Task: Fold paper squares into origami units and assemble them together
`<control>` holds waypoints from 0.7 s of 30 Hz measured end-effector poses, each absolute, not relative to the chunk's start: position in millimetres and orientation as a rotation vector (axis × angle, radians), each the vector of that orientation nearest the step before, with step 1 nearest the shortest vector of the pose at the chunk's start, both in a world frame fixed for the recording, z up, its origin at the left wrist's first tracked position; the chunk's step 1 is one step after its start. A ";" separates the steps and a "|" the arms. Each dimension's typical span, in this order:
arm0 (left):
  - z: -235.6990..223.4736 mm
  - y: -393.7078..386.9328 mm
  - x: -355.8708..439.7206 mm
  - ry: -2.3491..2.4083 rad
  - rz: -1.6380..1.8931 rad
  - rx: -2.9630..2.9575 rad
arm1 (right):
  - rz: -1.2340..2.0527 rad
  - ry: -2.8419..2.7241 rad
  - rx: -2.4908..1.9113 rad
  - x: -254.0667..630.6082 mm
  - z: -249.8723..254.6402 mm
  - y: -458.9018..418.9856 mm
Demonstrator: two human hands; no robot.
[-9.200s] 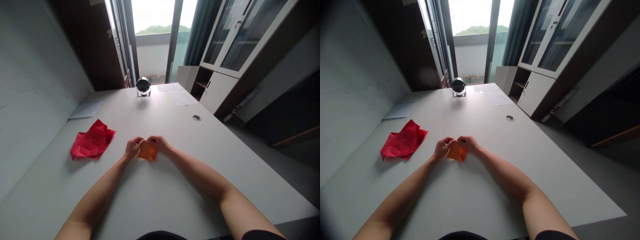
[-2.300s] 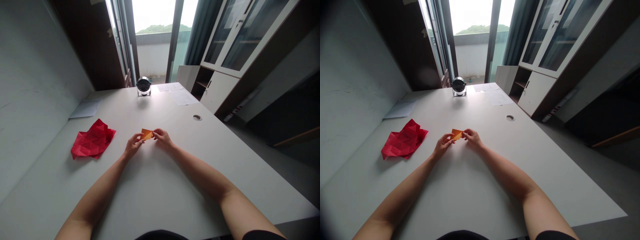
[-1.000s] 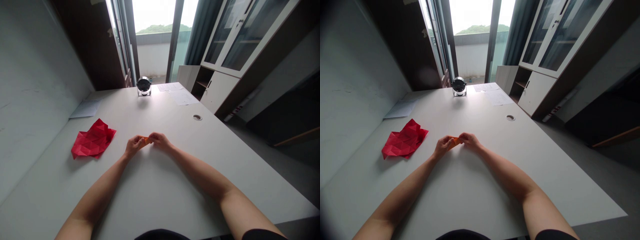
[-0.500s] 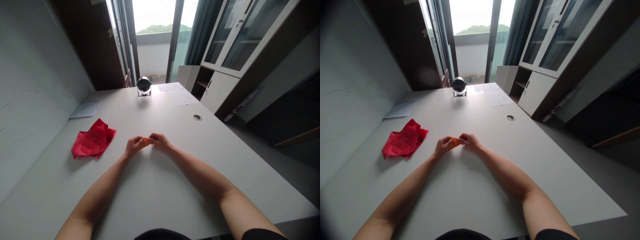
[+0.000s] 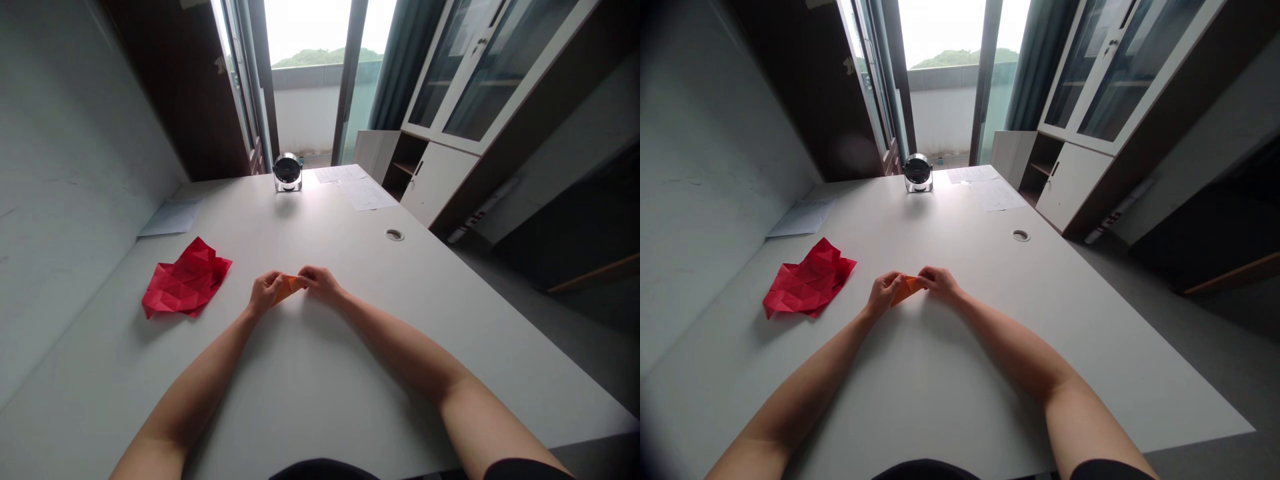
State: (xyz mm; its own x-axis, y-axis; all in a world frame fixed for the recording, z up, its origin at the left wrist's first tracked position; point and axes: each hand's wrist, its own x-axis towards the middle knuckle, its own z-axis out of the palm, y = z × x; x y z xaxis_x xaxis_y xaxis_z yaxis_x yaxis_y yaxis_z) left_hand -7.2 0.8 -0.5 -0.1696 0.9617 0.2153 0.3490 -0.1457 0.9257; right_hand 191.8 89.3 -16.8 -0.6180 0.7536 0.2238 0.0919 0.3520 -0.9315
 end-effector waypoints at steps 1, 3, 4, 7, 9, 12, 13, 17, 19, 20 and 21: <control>-0.2 0.3 -6.9 1.517 1.334 1.486 | 1.290 -1.963 -0.739 191.9 -16.8 89.1; 0.4 -0.9 -6.1 1.488 1.333 1.460 | 1.288 -1.969 -0.745 191.9 -17.0 88.9; 0.8 -1.6 -5.7 1.473 1.320 1.456 | 1.283 -1.974 -0.746 191.9 -17.2 88.8; 2.4 -3.3 -4.9 1.440 1.256 1.470 | 1.251 -1.993 -0.755 191.7 -17.8 88.8; 3.8 -4.1 -4.6 1.429 1.235 1.486 | 1.232 -2.003 -0.764 191.8 -17.4 88.6; 5.9 -4.9 -4.6 1.413 1.238 1.515 | 1.227 -2.008 -0.775 192.1 -15.7 88.0; 6.4 -5.0 -4.5 1.408 1.241 1.522 | 1.228 -2.009 -0.777 192.2 -15.1 87.7; 7.0 -4.6 -3.5 1.456 1.231 1.562 | 1.225 -2.011 -0.777 192.5 -13.6 87.1; 6.3 -3.6 -3.1 1.504 1.216 1.596 | 1.219 -2.012 -0.775 192.3 -13.7 87.2; 5.9 -3.1 -3.2 1.523 1.212 1.611 | 1.217 -2.013 -0.773 192.2 -14.0 87.3; 5.4 -2.5 -3.4 1.537 1.214 1.620 | 1.213 -2.013 -0.774 192.0 -14.3 87.5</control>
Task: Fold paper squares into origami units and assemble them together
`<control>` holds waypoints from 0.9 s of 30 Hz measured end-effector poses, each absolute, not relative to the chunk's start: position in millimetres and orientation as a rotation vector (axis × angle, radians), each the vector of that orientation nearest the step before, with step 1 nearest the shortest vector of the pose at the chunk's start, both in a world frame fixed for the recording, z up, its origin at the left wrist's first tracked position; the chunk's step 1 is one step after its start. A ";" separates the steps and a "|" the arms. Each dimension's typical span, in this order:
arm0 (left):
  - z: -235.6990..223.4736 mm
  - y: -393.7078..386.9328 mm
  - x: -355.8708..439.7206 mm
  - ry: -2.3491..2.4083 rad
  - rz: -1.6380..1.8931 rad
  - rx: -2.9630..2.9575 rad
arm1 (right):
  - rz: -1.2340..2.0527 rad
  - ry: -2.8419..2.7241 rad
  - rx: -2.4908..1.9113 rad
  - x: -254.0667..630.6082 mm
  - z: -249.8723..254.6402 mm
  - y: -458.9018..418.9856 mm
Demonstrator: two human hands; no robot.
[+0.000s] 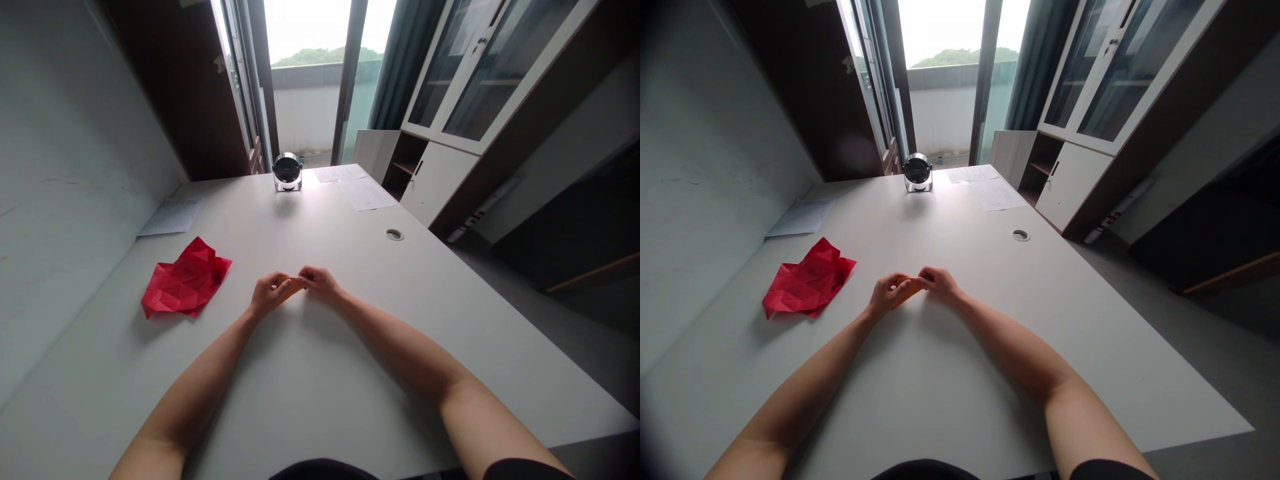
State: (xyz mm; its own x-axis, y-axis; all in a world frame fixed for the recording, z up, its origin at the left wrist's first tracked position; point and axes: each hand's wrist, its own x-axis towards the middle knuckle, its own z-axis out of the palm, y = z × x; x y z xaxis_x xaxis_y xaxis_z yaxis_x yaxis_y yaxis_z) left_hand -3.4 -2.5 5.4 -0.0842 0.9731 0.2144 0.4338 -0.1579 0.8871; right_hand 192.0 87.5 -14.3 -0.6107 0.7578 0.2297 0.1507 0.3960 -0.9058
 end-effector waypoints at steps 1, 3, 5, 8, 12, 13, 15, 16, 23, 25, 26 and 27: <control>4.9 -1.9 -3.7 1.547 1.223 1.623 | 1.211 -2.013 -0.775 191.8 -14.6 87.7; 4.0 -1.0 -4.4 1.557 1.249 1.613 | 1.205 -2.016 -0.779 191.5 -15.3 88.1; 3.3 -0.5 -5.0 1.556 1.279 1.589 | 1.208 -2.015 -0.777 191.3 -15.7 88.3; 1.8 0.3 -5.3 1.546 1.326 1.538 | 1.215 -2.007 -0.772 191.1 -15.2 87.5; -1.8 1.7 -5.6 1.522 1.345 1.485 | 1.219 -1.999 -0.762 191.5 -13.2 85.9; -2.7 2.1 -5.8 1.518 1.343 1.476 | 1.219 -1.998 -0.762 191.8 -12.6 85.7; -4.2 2.5 -6.3 1.516 1.340 1.463 | 1.216 -2.001 -0.767 192.3 -11.5 85.6; -4.6 2.7 -6.6 1.515 1.338 1.458 | 1.213 -2.005 -0.772 192.6 -10.9 85.7; -2.3 4.2 -8.8 1.487 1.401 1.359 | 1.245 -1.975 -0.769 194.2 -3.4 82.7; -1.1 4.7 -9.2 1.486 1.416 1.337 | 1.271 -1.954 -0.763 194.5 -2.4 81.7; -0.7 4.9 -9.3 1.489 1.420 1.334 | 1.279 -1.949 -0.762 194.6 -2.5 81.6; -0.3 5.1 -9.4 1.494 1.423 1.338 | 1.282 -1.948 -0.762 194.6 -3.0 81.6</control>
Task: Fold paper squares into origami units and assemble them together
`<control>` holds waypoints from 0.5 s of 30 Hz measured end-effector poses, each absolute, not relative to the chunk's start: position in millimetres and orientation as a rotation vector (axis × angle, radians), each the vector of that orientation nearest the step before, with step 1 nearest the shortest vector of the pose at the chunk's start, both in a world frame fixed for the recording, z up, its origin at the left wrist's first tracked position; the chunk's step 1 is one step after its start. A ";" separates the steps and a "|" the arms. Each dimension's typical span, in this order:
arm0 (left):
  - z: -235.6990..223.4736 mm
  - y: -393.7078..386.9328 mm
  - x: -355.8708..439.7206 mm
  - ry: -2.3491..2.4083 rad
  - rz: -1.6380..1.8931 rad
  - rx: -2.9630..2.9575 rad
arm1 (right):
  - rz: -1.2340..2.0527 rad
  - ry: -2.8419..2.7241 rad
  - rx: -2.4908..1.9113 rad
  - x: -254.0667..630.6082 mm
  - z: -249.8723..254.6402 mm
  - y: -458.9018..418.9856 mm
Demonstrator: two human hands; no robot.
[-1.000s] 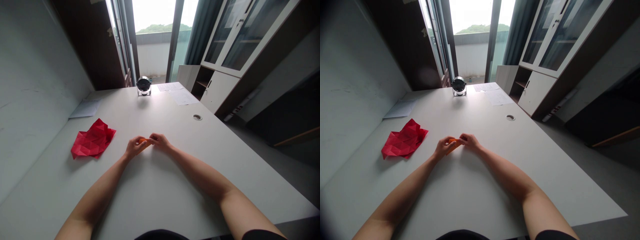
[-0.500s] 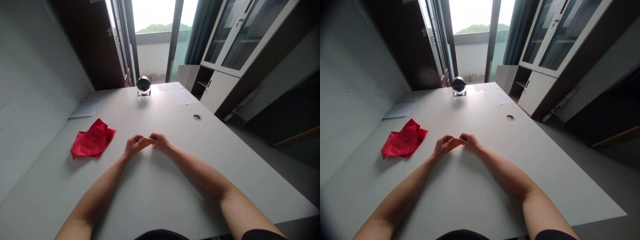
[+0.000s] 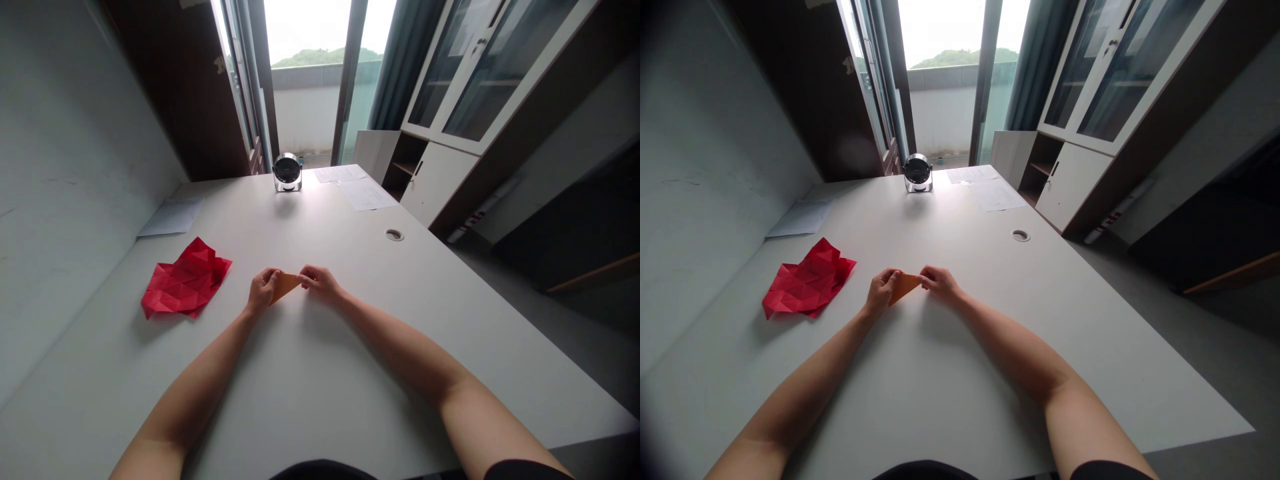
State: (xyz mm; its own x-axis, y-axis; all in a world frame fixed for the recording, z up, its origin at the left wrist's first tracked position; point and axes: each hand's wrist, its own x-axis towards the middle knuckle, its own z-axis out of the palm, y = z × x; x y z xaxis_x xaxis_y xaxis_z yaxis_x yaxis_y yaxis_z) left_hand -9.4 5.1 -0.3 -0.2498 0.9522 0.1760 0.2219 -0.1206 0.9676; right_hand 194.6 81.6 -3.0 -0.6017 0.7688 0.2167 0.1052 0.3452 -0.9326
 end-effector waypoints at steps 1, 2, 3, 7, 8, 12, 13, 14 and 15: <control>-0.2 5.2 -9.4 1.500 1.425 1.347 | 1.280 -1.950 -0.763 194.5 -3.8 81.9; -0.2 5.4 -9.4 1.507 1.426 1.356 | 1.272 -1.951 -0.765 194.3 -4.9 82.4; -0.5 5.5 -9.3 1.513 1.429 1.363 | 1.259 -1.949 -0.768 194.1 -6.0 82.9; -3.7 6.4 -8.8 1.482 1.458 1.347 | 1.237 -1.907 -0.770 193.1 -9.0 84.6; -4.7 6.7 -8.7 1.466 1.462 1.336 | 1.245 -1.892 -0.767 192.8 -9.2 84.8; -8.1 7.9 -8.9 1.432 1.462 1.313 | 1.273 -1.854 -0.764 192.3 -9.7 85.1; -8.5 8.1 -9.0 1.430 1.463 1.311 | 1.274 -1.851 -0.765 192.3 -9.7 85.1; -8.7 8.2 -9.0 1.427 1.465 1.309 | 1.273 -1.849 -0.766 192.3 -9.7 85.0; -8.6 8.1 -9.0 1.424 1.464 1.310 | 1.269 -1.847 -0.767 192.4 -9.6 84.9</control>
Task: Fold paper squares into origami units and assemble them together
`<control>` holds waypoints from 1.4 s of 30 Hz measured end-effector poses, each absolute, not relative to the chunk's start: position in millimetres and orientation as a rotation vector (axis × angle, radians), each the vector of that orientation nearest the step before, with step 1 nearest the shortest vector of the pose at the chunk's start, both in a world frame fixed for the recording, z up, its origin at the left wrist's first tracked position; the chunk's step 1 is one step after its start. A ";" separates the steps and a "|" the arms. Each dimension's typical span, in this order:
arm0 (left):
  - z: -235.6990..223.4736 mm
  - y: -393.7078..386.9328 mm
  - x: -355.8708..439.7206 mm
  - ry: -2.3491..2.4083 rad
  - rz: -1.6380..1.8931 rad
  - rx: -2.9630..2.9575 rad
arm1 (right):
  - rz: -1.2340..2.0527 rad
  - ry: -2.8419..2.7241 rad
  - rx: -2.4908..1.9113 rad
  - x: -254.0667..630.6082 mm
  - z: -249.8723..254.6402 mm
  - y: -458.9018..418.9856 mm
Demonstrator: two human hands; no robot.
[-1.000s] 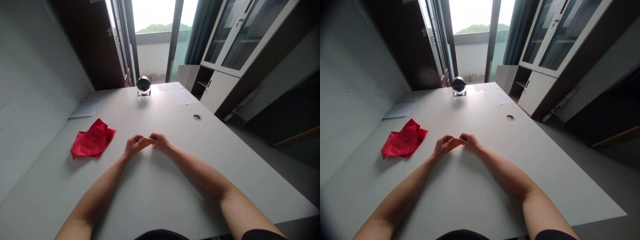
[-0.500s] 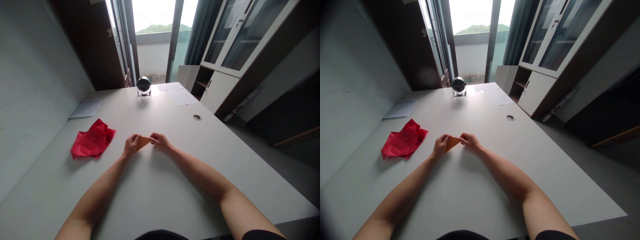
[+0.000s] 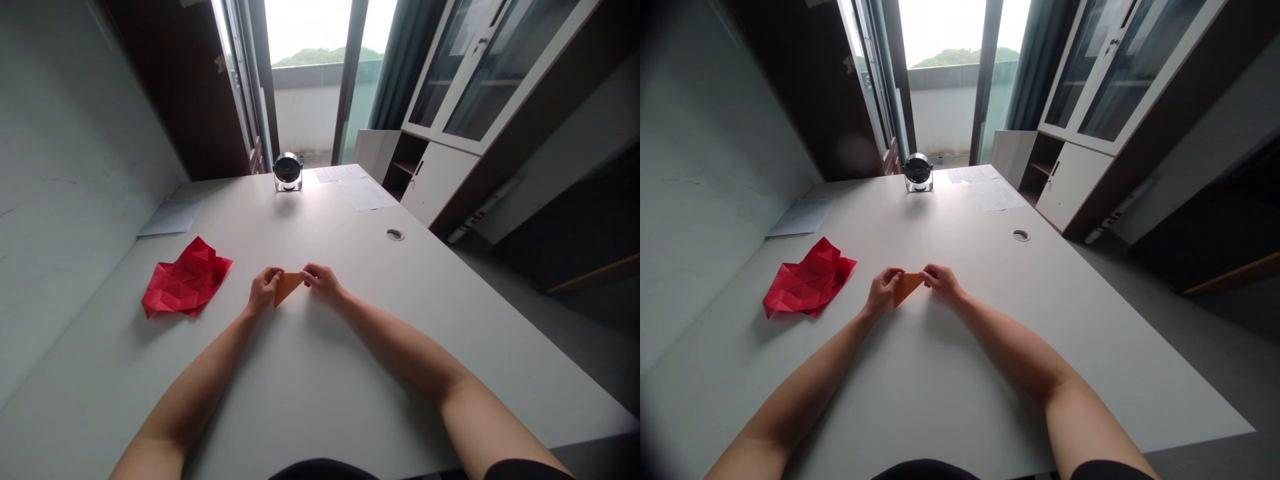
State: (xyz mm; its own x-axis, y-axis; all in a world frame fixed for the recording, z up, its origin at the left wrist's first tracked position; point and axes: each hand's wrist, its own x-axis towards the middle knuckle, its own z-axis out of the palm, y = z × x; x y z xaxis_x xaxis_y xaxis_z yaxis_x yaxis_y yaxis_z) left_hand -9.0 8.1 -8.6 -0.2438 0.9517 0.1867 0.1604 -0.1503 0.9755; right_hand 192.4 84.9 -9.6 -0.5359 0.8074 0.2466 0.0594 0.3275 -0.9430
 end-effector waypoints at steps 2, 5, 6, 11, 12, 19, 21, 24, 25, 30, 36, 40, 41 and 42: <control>-8.2 7.5 -8.7 1.423 1.461 1.318 | 1.253 -1.847 -0.777 192.8 -9.1 84.6; -7.2 5.9 -7.8 1.438 1.445 1.351 | 1.219 -1.852 -0.796 193.3 -8.8 84.4; -7.0 5.3 -7.5 1.447 1.435 1.364 | 1.208 -1.853 -0.800 193.3 -9.0 84.5; -7.9 3.9 -7.0 1.493 1.379 1.440 | 1.178 -1.835 -0.823 192.8 -11.5 86.0; -8.2 3.9 -7.1 1.502 1.371 1.454 | 1.179 -1.829 -0.824 192.7 -11.9 86.2; -9.0 5.2 -8.1 1.555 1.367 1.464 | 1.226 -1.780 -0.794 193.6 -8.8 85.2; -9.9 6.1 -8.7 1.554 1.387 1.431 | 1.243 -1.771 -0.792 194.1 -7.1 84.6; -11.8 7.6 -9.8 1.551 1.399 1.399 | 1.266 -1.763 -0.784 194.4 -6.1 83.9; -12.5 8.0 -10.1 1.548 1.403 1.393 | 1.270 -1.761 -0.782 194.4 -6.3 83.8; -13.2 8.1 -11.0 1.532 1.413 1.391 | 1.237 -1.784 -0.803 194.1 -8.4 84.4; -8.4 6.5 -10.8 1.537 1.387 1.426 | 1.190 -1.816 -0.798 194.7 -8.5 84.2; -7.9 6.3 -10.7 1.550 1.369 1.482 | 1.186 -1.807 -0.820 194.5 -7.4 84.1; -8.4 6.3 -10.6 1.547 1.361 1.491 | 1.184 -1.805 -0.830 194.3 -7.1 84.3; -9.0 6.4 -10.5 1.537 1.347 1.497 | 1.181 -1.799 -0.840 194.0 -6.9 84.6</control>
